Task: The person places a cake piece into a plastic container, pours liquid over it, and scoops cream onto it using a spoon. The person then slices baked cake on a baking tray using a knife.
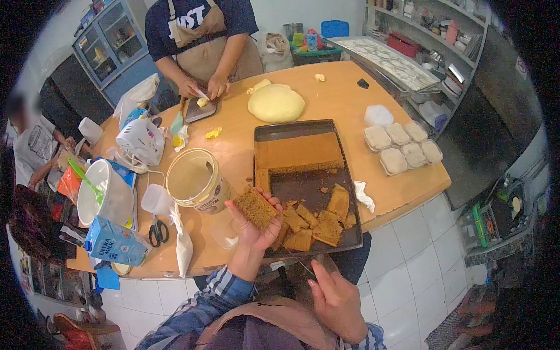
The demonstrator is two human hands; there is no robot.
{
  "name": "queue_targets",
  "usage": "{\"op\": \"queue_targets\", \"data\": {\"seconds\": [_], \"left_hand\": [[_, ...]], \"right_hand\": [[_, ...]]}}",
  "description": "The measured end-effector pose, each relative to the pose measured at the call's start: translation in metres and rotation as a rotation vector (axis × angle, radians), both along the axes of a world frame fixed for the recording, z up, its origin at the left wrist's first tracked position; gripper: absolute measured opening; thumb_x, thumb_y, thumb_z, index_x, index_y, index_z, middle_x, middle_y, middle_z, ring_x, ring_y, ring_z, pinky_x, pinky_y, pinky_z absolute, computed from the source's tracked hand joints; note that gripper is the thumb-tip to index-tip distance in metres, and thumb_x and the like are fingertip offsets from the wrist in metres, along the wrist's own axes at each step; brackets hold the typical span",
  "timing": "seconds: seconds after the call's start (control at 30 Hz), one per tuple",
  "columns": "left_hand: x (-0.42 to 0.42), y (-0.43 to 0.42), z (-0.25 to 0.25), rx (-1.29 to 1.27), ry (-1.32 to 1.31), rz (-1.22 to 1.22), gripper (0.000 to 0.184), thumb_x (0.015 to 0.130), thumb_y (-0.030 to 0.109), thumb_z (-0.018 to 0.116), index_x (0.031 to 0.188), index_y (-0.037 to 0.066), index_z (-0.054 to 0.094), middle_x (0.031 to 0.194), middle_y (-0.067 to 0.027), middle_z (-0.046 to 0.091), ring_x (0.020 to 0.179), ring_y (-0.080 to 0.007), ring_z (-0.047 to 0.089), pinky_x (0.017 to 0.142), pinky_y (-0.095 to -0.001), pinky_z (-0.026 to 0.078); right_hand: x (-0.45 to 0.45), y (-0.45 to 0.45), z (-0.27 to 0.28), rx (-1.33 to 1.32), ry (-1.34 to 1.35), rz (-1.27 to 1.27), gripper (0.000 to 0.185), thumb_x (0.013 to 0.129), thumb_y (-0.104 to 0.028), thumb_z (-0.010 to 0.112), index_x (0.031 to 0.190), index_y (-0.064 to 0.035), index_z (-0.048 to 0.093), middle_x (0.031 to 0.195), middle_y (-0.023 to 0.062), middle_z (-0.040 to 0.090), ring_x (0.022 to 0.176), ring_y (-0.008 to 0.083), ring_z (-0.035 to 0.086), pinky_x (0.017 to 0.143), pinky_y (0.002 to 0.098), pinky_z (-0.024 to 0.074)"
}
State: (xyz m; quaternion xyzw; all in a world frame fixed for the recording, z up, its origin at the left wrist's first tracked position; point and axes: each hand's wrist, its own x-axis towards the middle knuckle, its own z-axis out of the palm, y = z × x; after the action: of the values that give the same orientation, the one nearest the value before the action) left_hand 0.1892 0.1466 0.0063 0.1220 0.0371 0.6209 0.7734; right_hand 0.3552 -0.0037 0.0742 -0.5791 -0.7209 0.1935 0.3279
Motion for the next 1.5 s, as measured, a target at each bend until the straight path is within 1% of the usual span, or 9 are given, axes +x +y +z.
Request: {"op": "queue_targets", "data": {"seconds": [0.23,0.33,0.63,0.73,1.03,1.13,1.33,1.43,1.5], "left_hand": [[0.0003,-0.0009,-0.0017,-0.007,-0.013,0.006,0.066,0.066,0.065,0.061,0.103,0.01,0.055,0.095,-0.0051,0.057,0.091,-0.0202,0.056,0.083,-0.0337,0.049],[0.0004,-0.0006,-0.0008,-0.001,0.023,0.015,0.066,0.067,0.064,0.061,0.103,0.01,0.055,0.096,-0.0054,0.057,0.091,-0.0202,0.056,0.083,-0.034,0.049],[0.0031,-0.0002,-0.0028,0.039,0.016,0.004,0.065,0.07,0.063,0.059,0.103,0.008,0.054,0.097,-0.0062,0.057,0.092,-0.0213,0.057,0.087,-0.0359,0.048],[0.0025,0.0005,-0.0043,-0.01,-0.006,0.002,0.065,0.07,0.063,0.059,0.104,0.008,0.054,0.097,-0.0065,0.058,0.092,-0.0212,0.057,0.086,-0.036,0.048],[0.0032,-0.0004,-0.0014,-0.045,0.018,0.019,0.064,0.07,0.062,0.059,0.102,0.007,0.055,0.097,-0.0077,0.059,0.091,-0.0214,0.057,0.086,-0.0361,0.049],[0.0035,-0.0001,0.0,-0.066,-0.03,0.01,0.064,0.07,0.063,0.059,0.101,0.006,0.056,0.097,-0.0079,0.06,0.091,-0.0217,0.058,0.085,-0.0355,0.049],[0.0069,-0.0026,0.0015,-0.131,0.0,0.006,0.066,0.07,0.062,0.06,0.1,0.004,0.056,0.096,-0.008,0.06,0.089,-0.0216,0.059,0.083,-0.0342,0.05],[0.0084,-0.0014,0.0013,-0.148,-0.049,-0.01,0.066,0.069,0.062,0.061,0.099,0.003,0.056,0.095,-0.0085,0.06,0.089,-0.0216,0.059,0.083,-0.0343,0.05],[0.006,0.0002,-0.0007,-0.109,-0.067,-0.046,0.064,0.07,0.062,0.06,0.101,0.006,0.057,0.098,-0.0067,0.061,0.093,-0.0217,0.058,0.084,-0.035,0.049]], "right_hand": [[-0.0012,-0.0003,0.0021,-0.021,-0.006,-0.002,0.039,0.078,-0.009,0.064,0.116,-0.0029,0.055,0.067,0.0147,0.053,0.055,0.0308,0.054,0.049,0.0381,0.0436],[-0.001,0.0003,0.0016,-0.02,-0.026,-0.004,0.038,0.078,-0.009,0.063,0.115,-0.0025,0.055,0.068,0.0146,0.053,0.055,0.0309,0.054,0.05,0.0381,0.0437],[-0.0032,0.0028,-0.0001,-0.01,0.015,-0.015,0.039,0.078,-0.007,0.064,0.115,-0.0012,0.055,0.068,0.015,0.053,0.055,0.0315,0.054,0.05,0.039,0.0433],[-0.0024,0.0034,-0.0006,-0.002,0.005,-0.015,0.04,0.077,-0.007,0.064,0.115,-0.0011,0.055,0.067,0.0149,0.053,0.055,0.0313,0.054,0.049,0.0389,0.0431],[-0.0016,0.0031,-0.0011,-0.01,0.004,-0.017,0.038,0.078,-0.008,0.063,0.115,-0.0006,0.055,0.068,0.015,0.054,0.057,0.0312,0.054,0.051,0.0387,0.0438],[-0.0006,0.0024,-0.0021,-0.002,-0.001,-0.017,0.038,0.079,-0.008,0.063,0.115,-0.0009,0.055,0.068,0.0151,0.053,0.058,0.0313,0.055,0.051,0.0389,0.044],[-0.0028,0.0035,-0.0018,0.009,0.002,-0.035,0.037,0.079,-0.008,0.062,0.115,-0.0011,0.055,0.068,0.0149,0.053,0.057,0.0312,0.055,0.051,0.0388,0.0439],[-0.001,0.0021,-0.0052,0.022,0.005,-0.041,0.037,0.079,-0.008,0.062,0.115,-0.0012,0.055,0.068,0.0144,0.053,0.056,0.0309,0.054,0.051,0.0385,0.044],[-0.0001,0.0005,-0.0048,0.027,-0.002,-0.042,0.038,0.079,-0.009,0.062,0.115,-0.0014,0.054,0.067,0.014,0.052,0.056,0.0307,0.054,0.051,0.0384,0.0441]]}}
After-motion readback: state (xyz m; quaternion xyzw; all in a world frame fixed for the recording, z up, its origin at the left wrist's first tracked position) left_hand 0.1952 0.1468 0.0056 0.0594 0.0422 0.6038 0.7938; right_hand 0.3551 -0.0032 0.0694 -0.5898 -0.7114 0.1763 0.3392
